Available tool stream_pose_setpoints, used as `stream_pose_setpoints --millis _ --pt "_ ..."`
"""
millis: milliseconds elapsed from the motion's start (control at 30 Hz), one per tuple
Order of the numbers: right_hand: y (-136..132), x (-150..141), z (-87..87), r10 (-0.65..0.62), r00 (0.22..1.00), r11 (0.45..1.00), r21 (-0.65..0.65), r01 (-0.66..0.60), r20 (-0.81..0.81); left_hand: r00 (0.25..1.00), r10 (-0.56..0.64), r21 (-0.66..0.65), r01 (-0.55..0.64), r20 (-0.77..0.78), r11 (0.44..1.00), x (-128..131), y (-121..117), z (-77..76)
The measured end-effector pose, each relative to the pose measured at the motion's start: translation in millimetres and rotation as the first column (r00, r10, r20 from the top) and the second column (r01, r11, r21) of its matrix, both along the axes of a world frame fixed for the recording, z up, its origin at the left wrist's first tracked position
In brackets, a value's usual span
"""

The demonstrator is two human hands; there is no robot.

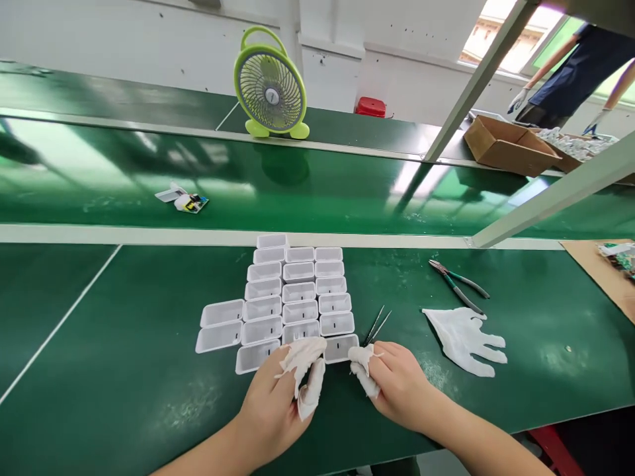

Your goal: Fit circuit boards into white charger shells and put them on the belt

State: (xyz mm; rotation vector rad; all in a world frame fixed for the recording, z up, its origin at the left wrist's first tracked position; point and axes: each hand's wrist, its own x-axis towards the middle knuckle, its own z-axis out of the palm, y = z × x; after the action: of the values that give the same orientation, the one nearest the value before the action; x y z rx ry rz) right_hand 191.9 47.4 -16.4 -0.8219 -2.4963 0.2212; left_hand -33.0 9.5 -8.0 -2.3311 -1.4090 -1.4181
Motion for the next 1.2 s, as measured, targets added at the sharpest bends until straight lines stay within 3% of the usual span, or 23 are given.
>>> stream_pose_setpoints --millis 267,600,1000,1200 --pt "0 1 3.5 0.026 1.0 1.0 -0.015 -0.025 0.007 0.998 -0.066 -0.064 0.067 0.014 0.996 -1 -3 -14.1" --pt "3 1 5.3 0.038 0.999 0.999 0.01 -0.038 -0.003 0.996 -0.084 -0.048 0.084 0.014 0.995 -6 -5 -9.6" --pt "4 1 5.4 0.009 1.0 1.0 0.003 -0.009 -0.022 0.99 -0.137 -0.103 0.141 0.042 0.985 -6 -9 -15.8" --pt "4 0 7.1 0.018 1.0 1.0 0.015 -0.018 -0.023 0.995 -0.087 -0.073 0.09 0.052 0.993 -4 -6 -10.3"
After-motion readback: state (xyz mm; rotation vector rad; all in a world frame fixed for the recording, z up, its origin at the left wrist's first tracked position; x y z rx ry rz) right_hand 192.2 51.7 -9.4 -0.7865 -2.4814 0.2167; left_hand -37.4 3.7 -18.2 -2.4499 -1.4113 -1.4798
